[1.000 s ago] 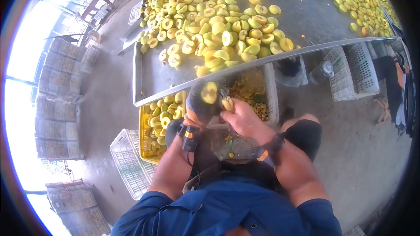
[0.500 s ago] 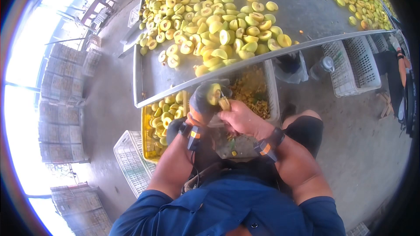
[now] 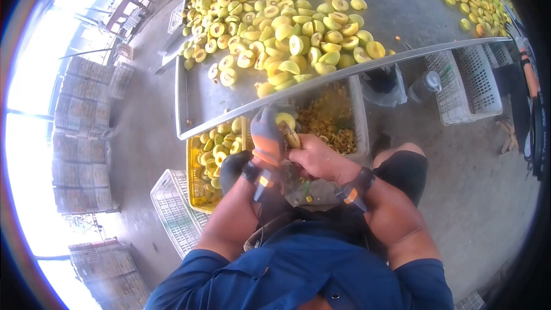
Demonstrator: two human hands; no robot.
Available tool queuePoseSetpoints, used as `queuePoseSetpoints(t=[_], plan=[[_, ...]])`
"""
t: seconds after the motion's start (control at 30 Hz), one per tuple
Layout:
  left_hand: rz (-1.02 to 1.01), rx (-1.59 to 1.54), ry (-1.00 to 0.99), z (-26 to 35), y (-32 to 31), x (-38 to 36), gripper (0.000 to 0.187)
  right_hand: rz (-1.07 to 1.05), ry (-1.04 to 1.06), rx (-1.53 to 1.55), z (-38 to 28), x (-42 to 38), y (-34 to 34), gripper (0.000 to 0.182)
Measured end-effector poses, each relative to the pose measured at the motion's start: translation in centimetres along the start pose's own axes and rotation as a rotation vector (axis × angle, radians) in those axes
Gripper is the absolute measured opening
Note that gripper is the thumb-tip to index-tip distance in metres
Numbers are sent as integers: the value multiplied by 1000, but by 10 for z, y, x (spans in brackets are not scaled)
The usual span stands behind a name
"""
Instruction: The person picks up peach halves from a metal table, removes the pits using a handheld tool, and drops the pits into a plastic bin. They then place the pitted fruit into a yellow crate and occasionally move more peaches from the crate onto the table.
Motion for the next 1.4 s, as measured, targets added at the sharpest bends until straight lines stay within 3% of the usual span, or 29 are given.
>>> queuePoseSetpoints(t=[0.03,0.07,0.13,0.2,0.27,0.33,0.4,0.5,0.6,0.63,0.67,0.7,0.73,0.77,0.83,0.93,1.03,1.1,1.2,1.3,1.4], plan=[[1,-66,-47,6,4,0,39,-32,-82,102,7,1,1,19],[-1,-134,-95,11,5,1,38,42,129,-71,4,5,2,19],[-26,-303,38,-12,-16,-3,35,196,543,-423,-2,4,-4,17],[-40,-343,45,-8,-18,-1,31,117,379,-276,-9,-2,-4,12],[-49,-258,-85,5,-12,3,26,58,209,-72,-2,-3,-1,11],[-103,-553,70,-8,-26,3,24,6,28,180,14,2,3,10],[-168,-591,23,11,-17,4,22,-79,-40,190,3,-11,-7,9],[-217,-302,-397,19,-9,14,24,-140,-68,240,-3,-19,-11,8],[-11,-46,-321,-12,2,16,31,-114,-56,260,-6,-22,-4,12],[-14,-106,-40,-34,10,14,32,-96,-54,260,-6,-23,-1,14],[145,255,-189,-30,33,10,30,-36,-51,189,-5,-22,4,15],[167,203,-92,-81,40,9,33,26,-44,121,-3,-18,11,17],[177,-164,162,-104,59,6,22,90,-39,56,3,-15,20,18],[284,-542,404,-125,76,0,16,283,-53,-48,18,-4,39,22],[363,-332,456,-191,111,-13,18,258,-91,123,17,-2,36,22],[244,289,675,-182,151,-28,22,250,-70,229,10,-1,29,22],[325,488,467,-199,145,-18,23,288,-17,260,12,3,31,21],[330,250,309,-203,116,7,24,297,24,244,17,12,35,20],[1,196,184,-126,65,54,34,368,47,145,22,19,39,19],[-265,247,154,-94,11,93,42,359,80,96,12,18,31,17],[-452,426,253,-83,-14,119,53,386,81,42,6,20,30,14]])
Point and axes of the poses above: each hand's wrist, its own x-axis towards the middle knuckle, its own y-axis out of the back of the hand, z = x × y, the point moved 5 cm from there along x, towards the middle knuckle, and after that the axes turned 4 degrees about x, right-handed, at the moved point
